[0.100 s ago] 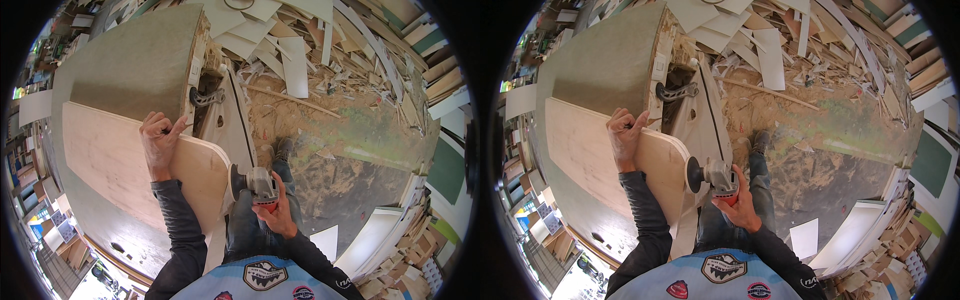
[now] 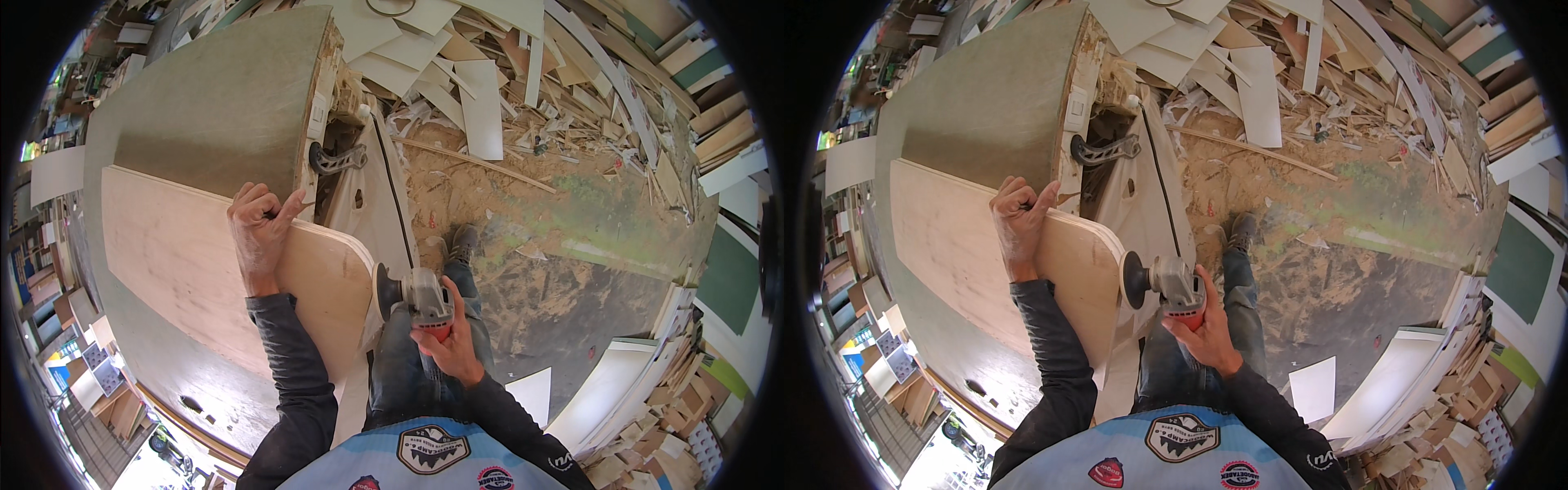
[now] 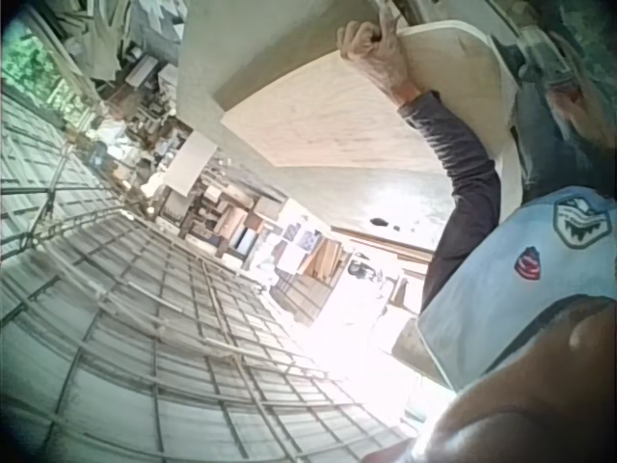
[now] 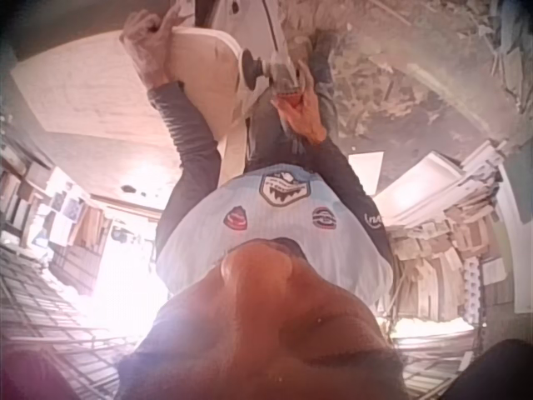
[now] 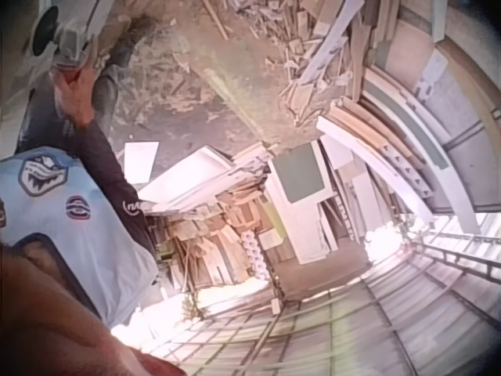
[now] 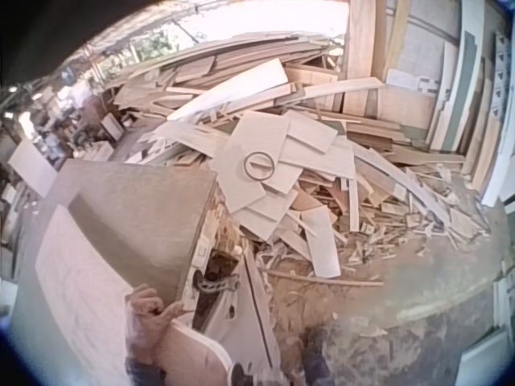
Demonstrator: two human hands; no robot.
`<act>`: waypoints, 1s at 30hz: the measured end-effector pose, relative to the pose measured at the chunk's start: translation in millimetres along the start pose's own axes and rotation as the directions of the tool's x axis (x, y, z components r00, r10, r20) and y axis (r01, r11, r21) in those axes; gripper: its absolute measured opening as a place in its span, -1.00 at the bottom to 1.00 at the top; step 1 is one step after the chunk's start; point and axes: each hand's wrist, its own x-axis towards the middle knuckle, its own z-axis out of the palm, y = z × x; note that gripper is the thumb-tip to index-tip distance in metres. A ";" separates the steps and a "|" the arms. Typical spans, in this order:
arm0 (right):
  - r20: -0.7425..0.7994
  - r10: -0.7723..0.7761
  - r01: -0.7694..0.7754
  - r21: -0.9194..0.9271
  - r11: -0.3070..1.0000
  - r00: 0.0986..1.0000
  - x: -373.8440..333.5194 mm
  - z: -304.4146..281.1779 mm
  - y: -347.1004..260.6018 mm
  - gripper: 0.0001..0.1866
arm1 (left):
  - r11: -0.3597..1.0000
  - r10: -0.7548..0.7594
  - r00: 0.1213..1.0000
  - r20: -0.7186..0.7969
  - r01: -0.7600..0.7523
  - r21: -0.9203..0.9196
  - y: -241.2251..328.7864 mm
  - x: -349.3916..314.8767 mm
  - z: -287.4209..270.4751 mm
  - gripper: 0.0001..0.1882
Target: The person sands the edges and corners of two wooden planks using an electric orbital sander, turning them over and checking the smoothness by hand before placing them aside.
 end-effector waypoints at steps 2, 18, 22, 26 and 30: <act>-0.001 0.016 -0.016 -0.017 1.000 1.000 9.1 -3.4 3.9 0.06 | 1.000 -0.026 1.000 0.001 0.026 0.004 -1.9 -0.5 1.0 -0.48; 0.064 0.076 -0.073 -0.052 0.996 0.995 21.5 -16.3 -13.5 0.08 | 0.998 -0.052 0.999 0.003 0.052 0.030 0.8 0.5 -1.1 -0.47; 0.114 -0.018 0.032 -0.125 0.992 0.993 15.3 -22.1 -17.9 0.07 | 0.999 -0.042 0.999 0.002 0.042 0.019 2.6 0.3 -0.8 -0.49; 0.099 -0.048 0.056 -0.081 0.995 0.994 11.4 -17.0 -17.3 0.07 | 1.000 -0.026 1.000 -0.009 0.026 0.002 4.3 1.4 -1.0 -0.51; 0.040 0.050 -0.049 -0.025 0.998 0.998 16.8 -13.8 -0.9 0.06 | 0.999 -0.032 0.999 0.000 0.032 0.007 1.9 0.1 -0.1 -0.52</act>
